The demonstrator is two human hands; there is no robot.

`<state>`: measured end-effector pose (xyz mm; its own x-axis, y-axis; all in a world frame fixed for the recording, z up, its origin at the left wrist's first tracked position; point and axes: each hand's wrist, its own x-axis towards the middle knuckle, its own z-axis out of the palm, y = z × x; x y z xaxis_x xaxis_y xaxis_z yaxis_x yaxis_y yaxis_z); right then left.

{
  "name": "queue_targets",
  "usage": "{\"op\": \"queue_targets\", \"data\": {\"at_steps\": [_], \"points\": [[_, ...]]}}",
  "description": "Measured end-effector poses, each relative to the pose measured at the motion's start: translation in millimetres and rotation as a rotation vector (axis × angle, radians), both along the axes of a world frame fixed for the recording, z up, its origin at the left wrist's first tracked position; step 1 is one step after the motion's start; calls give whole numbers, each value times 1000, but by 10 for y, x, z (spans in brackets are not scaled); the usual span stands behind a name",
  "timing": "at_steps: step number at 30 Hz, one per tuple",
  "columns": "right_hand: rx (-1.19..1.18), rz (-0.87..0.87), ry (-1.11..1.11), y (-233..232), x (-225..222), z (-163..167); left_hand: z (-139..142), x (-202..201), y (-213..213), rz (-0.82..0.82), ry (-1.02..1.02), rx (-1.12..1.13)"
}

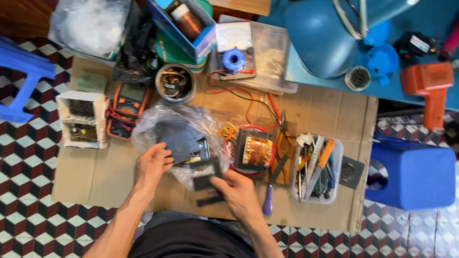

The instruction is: The person repeatedly places small dark rectangular pieces onto a copper-wound coil assembly on a workbench. They pick up the pieces from a plastic bag and arrange them on the coil, then return them to the bag, repeating the cycle.

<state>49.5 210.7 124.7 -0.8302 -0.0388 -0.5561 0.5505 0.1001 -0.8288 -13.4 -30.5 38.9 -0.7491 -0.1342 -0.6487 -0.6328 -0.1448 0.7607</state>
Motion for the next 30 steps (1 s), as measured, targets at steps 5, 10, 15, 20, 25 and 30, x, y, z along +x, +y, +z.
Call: {"op": "queue_targets", "data": {"at_steps": [5,10,15,20,25,30], "points": [[317,106,190,-577,-451,-117,48,123,-146,-20,11,-46],[273,-178,125,19,177,-66,-112,214,-80,-189,-35,-116],[513,-597,-243,946,529,-391,-147,307,96,-439,-23,-461],[677,-547,-369,1076,307,-888,146,572,225,-671,268,-761],[672,-524,-284,1063,163,-1075,392,750,152,-909,222,-741],[640,-479,-207,1043,257,-1008,346,679,33,-949,259,-765]]}}
